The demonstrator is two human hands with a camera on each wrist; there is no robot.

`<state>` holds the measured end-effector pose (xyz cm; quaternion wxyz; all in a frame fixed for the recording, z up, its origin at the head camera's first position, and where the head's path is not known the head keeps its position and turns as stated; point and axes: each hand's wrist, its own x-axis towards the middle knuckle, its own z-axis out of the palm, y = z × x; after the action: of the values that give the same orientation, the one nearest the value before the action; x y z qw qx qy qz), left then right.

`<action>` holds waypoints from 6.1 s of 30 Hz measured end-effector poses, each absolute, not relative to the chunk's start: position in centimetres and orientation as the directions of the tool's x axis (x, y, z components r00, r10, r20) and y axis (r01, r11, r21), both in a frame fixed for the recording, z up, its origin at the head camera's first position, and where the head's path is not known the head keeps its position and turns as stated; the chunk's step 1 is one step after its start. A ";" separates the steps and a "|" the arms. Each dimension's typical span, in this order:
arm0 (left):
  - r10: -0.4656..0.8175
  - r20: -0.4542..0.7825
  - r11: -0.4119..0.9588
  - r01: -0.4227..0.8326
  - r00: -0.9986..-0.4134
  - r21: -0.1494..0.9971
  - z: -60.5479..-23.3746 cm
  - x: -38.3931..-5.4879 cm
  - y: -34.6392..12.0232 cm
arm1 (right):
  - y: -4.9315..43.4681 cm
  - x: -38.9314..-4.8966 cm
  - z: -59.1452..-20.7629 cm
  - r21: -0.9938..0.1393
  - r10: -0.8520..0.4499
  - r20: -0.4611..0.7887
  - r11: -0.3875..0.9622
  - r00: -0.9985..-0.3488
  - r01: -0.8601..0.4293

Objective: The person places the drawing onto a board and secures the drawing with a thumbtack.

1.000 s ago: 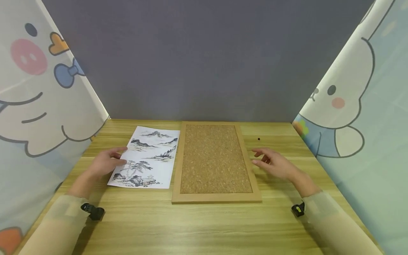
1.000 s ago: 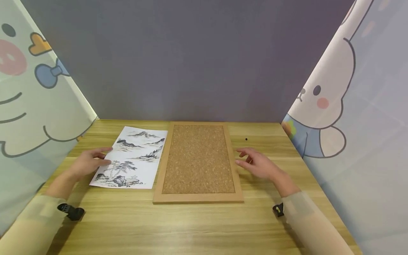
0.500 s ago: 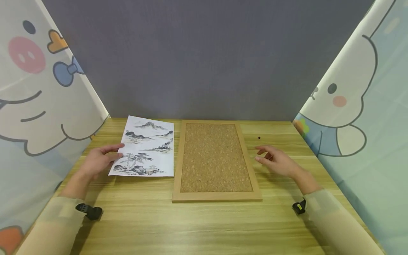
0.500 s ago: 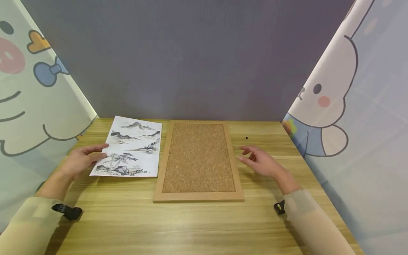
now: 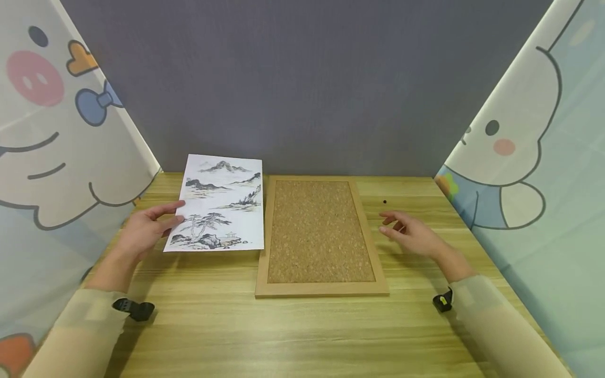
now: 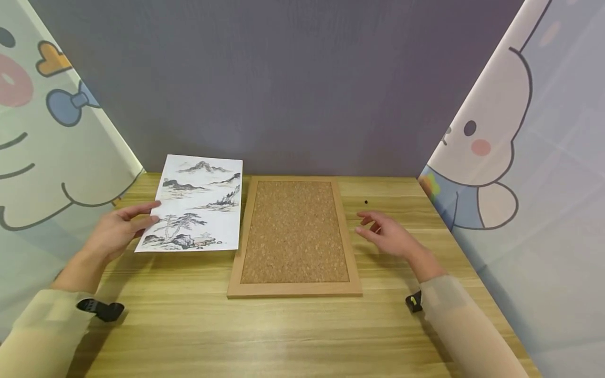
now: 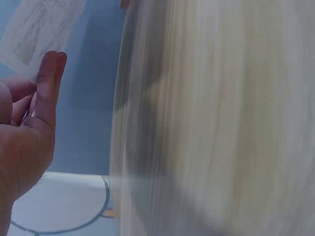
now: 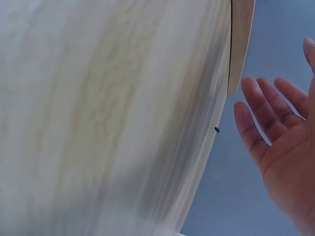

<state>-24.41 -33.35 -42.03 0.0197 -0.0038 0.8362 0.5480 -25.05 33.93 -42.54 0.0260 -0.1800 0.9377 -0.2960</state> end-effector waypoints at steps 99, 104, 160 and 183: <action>0.117 0.096 0.568 0.146 -0.989 0.810 -42.9 -25.9 -30.4 | 14.6 -44.0 -43.0 -0.524 -0.320 0.089 0.790 -0.943 -0.317; 0.145 0.092 0.572 0.159 -0.985 0.805 -43.0 -26.1 -30.6 | 14.3 -43.6 -42.9 -0.521 -0.328 0.103 0.787 -0.939 -0.332; 0.377 0.083 0.670 0.334 -0.922 0.663 -43.4 -27.2 -32.6 | 8.5 -40.9 -39.3 -0.627 -0.405 0.124 0.676 -0.906 -0.388; 0.415 -0.017 0.689 0.302 -0.910 0.659 -43.3 -26.8 -33.2 | -0.9 -42.3 -38.9 -0.786 -0.497 0.045 0.518 -0.866 -0.338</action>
<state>-26.79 -33.19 -43.35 0.0825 0.1959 0.9151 0.3425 -42.34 -0.94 -38.91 0.0932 -0.2410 0.8662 -0.4276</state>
